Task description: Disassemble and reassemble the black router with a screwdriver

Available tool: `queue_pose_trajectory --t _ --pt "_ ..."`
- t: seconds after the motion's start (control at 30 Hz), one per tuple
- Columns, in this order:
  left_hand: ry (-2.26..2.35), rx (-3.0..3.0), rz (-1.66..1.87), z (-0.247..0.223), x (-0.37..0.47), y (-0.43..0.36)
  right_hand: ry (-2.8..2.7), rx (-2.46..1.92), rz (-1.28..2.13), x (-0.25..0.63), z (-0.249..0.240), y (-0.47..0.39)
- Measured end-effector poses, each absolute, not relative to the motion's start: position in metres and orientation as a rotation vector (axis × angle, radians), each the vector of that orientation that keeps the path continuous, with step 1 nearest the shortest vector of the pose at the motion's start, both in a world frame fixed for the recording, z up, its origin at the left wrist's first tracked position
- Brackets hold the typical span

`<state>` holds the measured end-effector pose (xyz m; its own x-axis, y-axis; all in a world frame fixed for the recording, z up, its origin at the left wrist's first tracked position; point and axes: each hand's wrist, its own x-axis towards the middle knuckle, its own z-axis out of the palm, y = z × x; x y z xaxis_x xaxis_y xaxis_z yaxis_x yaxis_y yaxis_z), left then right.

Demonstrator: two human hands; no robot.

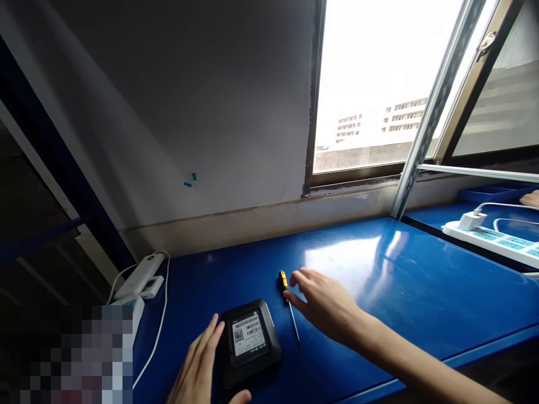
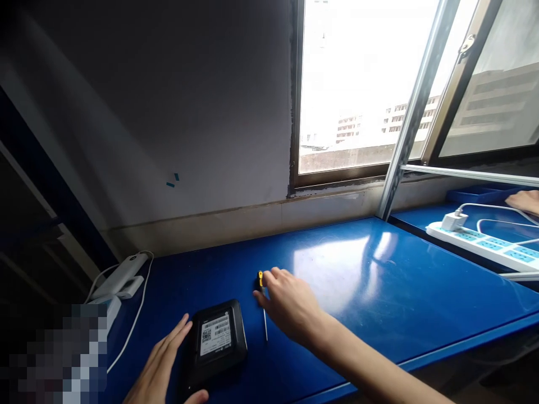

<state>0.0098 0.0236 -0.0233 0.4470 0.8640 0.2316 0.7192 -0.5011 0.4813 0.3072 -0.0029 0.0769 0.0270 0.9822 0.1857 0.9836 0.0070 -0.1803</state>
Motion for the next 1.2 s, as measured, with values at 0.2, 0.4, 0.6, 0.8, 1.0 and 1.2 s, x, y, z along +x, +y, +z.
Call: queue_pose_trajectory --t 0.2,0.4,0.6,0.8,1.0,1.2 --pt "1.35 2.237 -0.022 0.044 0.053 0.039 -2.162 -1.941 0.24 0.253 0.076 0.031" --pt "1.305 2.198 0.009 0.054 0.063 0.047 -2.109 -1.978 0.241 0.246 0.066 0.05" --pt "1.321 2.263 -0.11 0.053 0.069 0.049 -2.142 -2.005 0.173 0.245 0.046 0.062" --pt "1.328 2.259 -0.174 0.056 0.072 0.051 -2.453 -1.838 0.13 0.25 0.042 0.075" --pt "1.375 2.229 -0.266 0.063 0.079 0.051 -2.499 -1.835 0.133 0.252 0.043 0.081" --pt "1.398 2.236 -0.322 0.072 0.086 0.049 -2.388 -1.875 0.238 0.255 0.043 0.082"
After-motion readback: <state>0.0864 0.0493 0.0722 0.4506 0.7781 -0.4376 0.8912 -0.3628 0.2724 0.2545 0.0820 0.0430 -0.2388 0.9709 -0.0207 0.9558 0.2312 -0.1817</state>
